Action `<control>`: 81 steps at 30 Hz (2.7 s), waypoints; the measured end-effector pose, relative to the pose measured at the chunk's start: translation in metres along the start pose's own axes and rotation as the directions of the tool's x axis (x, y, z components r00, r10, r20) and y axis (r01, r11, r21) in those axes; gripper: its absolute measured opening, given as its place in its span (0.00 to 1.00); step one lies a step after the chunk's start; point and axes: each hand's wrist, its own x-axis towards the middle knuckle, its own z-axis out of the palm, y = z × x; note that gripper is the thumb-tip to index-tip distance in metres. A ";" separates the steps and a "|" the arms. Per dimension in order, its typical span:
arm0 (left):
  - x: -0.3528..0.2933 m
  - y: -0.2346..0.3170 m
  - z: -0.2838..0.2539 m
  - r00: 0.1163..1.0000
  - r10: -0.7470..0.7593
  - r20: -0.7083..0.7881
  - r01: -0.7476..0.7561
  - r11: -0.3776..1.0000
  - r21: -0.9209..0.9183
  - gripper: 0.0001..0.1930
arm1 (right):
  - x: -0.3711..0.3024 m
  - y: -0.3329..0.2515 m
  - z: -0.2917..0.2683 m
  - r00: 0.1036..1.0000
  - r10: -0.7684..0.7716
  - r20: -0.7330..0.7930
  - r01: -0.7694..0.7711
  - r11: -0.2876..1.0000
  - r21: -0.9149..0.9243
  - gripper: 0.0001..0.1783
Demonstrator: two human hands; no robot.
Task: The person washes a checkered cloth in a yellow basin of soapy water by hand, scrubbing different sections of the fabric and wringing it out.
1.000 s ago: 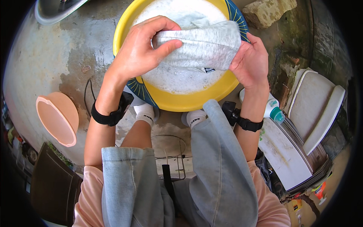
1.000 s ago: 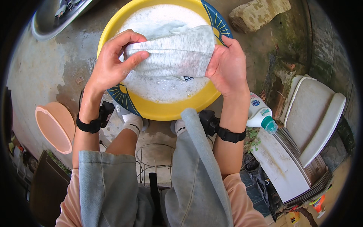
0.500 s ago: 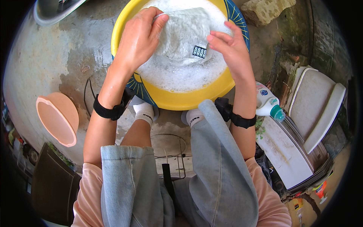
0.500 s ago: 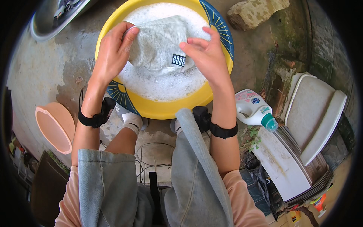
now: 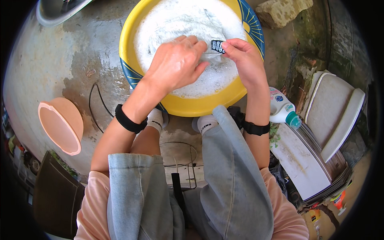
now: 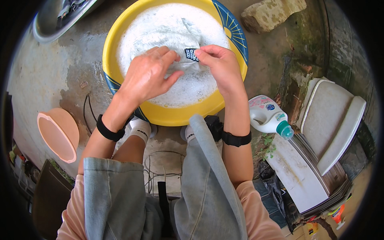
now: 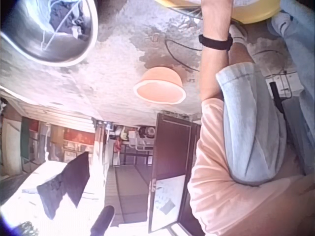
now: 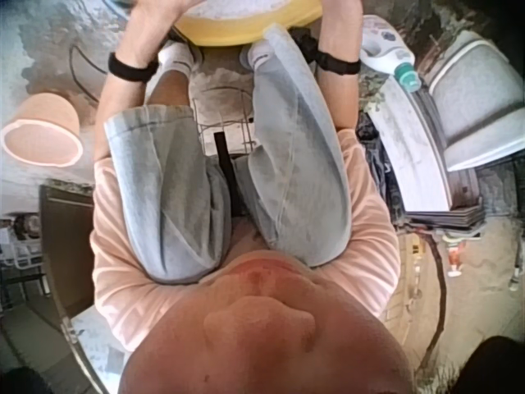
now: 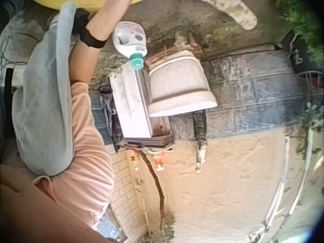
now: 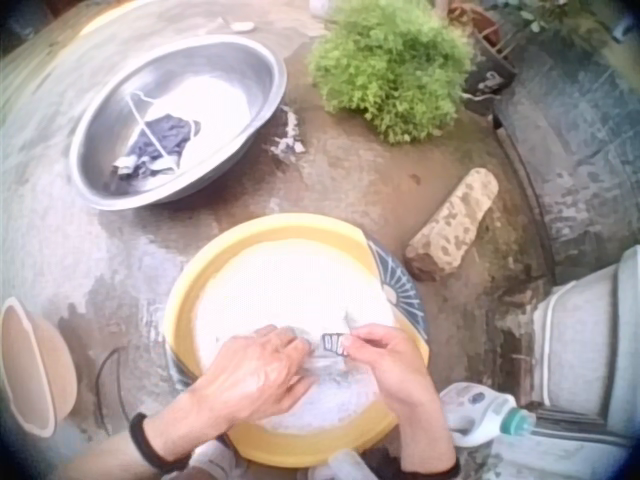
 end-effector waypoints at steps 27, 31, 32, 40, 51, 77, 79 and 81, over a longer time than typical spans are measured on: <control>0.010 -0.037 -0.056 0.994 -0.107 0.036 0.104 0.992 0.074 0.10 | 0.005 0.028 0.084 0.840 -0.542 0.022 0.448 0.670 -0.592 0.12; 0.015 -0.031 -0.069 0.996 -0.083 -0.041 0.088 0.983 0.160 0.10 | 0.005 0.018 0.078 0.757 -0.653 -0.034 0.442 0.549 -0.709 0.12; 0.017 -0.029 -0.073 0.993 -0.116 -0.028 0.119 0.979 0.164 0.11 | 0.006 0.016 0.077 0.667 -0.744 -0.038 0.481 0.469 -0.741 0.12; 0.021 -0.010 -0.093 0.955 -0.072 -0.289 0.087 0.996 0.038 0.09 | -0.004 0.001 0.069 0.877 -0.478 0.049 0.456 0.797 -0.396 0.13; 0.013 -0.016 -0.059 0.978 -0.206 0.028 0.207 0.945 -0.252 0.06 | -0.026 -0.002 0.037 0.975 -0.186 0.122 0.131 0.923 0.361 0.16; 0.013 -0.034 0.029 0.987 -0.145 0.074 0.100 0.897 0.430 0.10 | 0.017 -0.006 0.008 0.723 -0.669 0.172 0.471 0.295 -0.831 0.18; 0.010 -0.034 0.030 0.990 -0.135 0.038 0.107 0.901 0.420 0.10 | 0.035 0.002 0.007 0.676 -0.684 0.276 0.565 0.241 -0.789 0.18; 0.007 -0.033 0.029 0.987 -0.156 0.045 0.118 0.881 0.459 0.10 | 0.044 0.006 0.003 0.667 -0.617 0.418 0.635 0.176 -0.752 0.16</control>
